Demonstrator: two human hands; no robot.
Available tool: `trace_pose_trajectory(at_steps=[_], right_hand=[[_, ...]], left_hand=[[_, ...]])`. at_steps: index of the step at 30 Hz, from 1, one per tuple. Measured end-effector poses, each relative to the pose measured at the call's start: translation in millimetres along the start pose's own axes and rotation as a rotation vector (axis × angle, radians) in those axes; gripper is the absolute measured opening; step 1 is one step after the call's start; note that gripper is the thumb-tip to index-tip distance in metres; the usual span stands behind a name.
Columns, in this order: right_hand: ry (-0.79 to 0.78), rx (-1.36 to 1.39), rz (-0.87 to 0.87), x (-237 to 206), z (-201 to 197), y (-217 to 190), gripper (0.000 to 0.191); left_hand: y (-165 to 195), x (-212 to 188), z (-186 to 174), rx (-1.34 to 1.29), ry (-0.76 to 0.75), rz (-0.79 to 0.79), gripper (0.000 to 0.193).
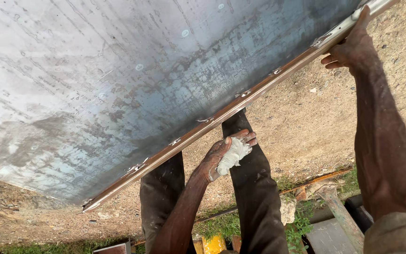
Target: The person scoops white putty from a container using a trowel, transfers it to their hand, and applies it by hand along the edge of a large metal sheet. The person works along the seam, smoothing the putty with their fingers.
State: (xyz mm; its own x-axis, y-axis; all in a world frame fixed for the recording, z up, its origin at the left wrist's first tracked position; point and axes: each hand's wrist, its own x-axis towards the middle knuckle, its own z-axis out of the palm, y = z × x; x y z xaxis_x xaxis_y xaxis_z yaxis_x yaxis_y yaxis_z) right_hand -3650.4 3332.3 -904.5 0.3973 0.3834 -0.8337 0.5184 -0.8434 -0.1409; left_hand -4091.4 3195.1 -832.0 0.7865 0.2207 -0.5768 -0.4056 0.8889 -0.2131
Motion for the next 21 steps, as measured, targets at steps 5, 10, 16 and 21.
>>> trace_pose_trajectory(at_steps=[5,10,16,21], right_hand=[[0.045,0.059,0.033,-12,26,5,0.107],[0.106,0.041,-0.011,-27,51,13,0.103],[0.131,0.022,-0.034,-46,76,15,0.099],[0.119,0.013,-0.031,-61,93,11,0.093]], left_hand=[[-1,-1,-2,-0.040,-0.004,0.006,0.084],[1,-3,-4,-0.039,-0.001,-0.005,0.083],[2,-5,-5,-0.054,-0.005,0.000,0.082],[3,-7,-6,-0.043,-0.014,0.015,0.081]])
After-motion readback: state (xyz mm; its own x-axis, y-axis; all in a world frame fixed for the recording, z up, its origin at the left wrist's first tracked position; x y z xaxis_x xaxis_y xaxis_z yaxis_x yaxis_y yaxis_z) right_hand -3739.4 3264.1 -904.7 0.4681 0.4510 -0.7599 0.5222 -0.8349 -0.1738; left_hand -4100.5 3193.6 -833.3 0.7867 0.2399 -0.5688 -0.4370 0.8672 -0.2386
